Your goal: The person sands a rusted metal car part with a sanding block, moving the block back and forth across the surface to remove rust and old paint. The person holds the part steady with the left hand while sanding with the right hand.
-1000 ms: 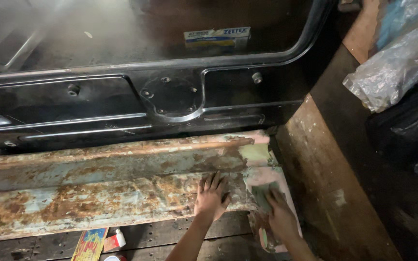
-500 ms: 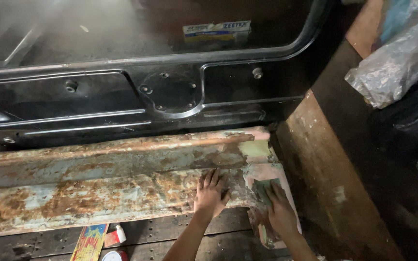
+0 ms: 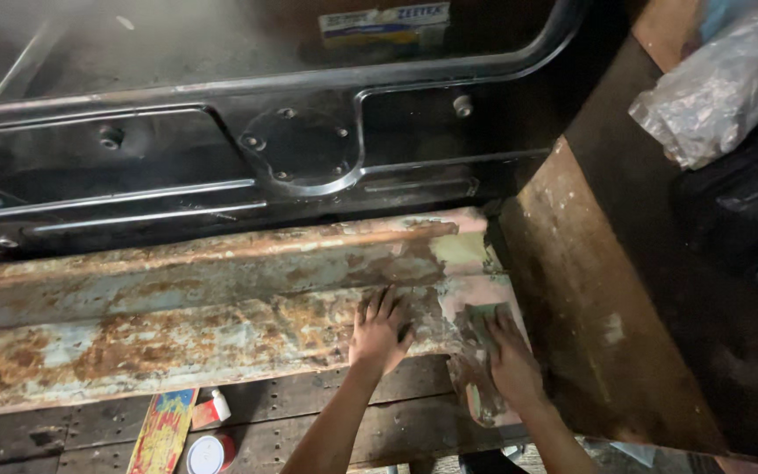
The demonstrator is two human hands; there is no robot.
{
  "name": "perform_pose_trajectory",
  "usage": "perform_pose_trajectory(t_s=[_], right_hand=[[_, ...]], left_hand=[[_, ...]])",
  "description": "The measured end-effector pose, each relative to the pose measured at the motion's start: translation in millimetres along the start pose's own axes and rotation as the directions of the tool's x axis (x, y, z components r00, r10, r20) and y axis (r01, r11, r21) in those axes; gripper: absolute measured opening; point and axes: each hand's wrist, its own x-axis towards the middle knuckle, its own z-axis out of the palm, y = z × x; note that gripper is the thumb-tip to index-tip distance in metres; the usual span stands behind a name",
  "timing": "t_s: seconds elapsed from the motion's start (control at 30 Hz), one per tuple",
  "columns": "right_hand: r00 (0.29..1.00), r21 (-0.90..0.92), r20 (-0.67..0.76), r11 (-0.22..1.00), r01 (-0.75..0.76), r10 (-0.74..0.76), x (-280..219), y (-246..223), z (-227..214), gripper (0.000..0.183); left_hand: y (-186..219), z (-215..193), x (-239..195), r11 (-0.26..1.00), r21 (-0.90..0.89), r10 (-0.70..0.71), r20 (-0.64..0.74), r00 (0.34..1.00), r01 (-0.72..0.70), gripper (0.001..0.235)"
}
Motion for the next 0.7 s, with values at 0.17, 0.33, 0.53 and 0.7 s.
perform_pose_trajectory(t_s=[0.17, 0.33, 0.53, 0.7], right_hand=[[0.940, -0.075, -0.122, 0.947, 0.313, -0.320, -52.6, 4.7, 4.5, 0.063], [0.982, -0.111, -0.001, 0.976, 0.186, -0.188, -39.3, -0.6, 2.5, 0.064], [0.966, -0.152, -0.131, 0.967, 0.205, -0.225, -6.2, -1.7, -0.3, 0.048], [0.922, -0.079, -0.161, 0.936, 0.342, -0.351, -63.2, -3.6, -8.1, 0.066]], left_hand=[[-1.1, 4.5, 3.2, 0.999, 0.034, -0.010, 0.015, 1.000, 0.009, 0.065], [-4.5, 10.7, 2.2, 0.999, 0.026, 0.020, -0.037, 0.999, -0.019, 0.067], [-4.5, 15.5, 1.1, 0.999, 0.040, 0.000, -0.031, 1.000, 0.001, 0.066], [-5.4, 15.2, 2.8, 0.999, 0.049, -0.016, 0.015, 1.000, 0.015, 0.065]])
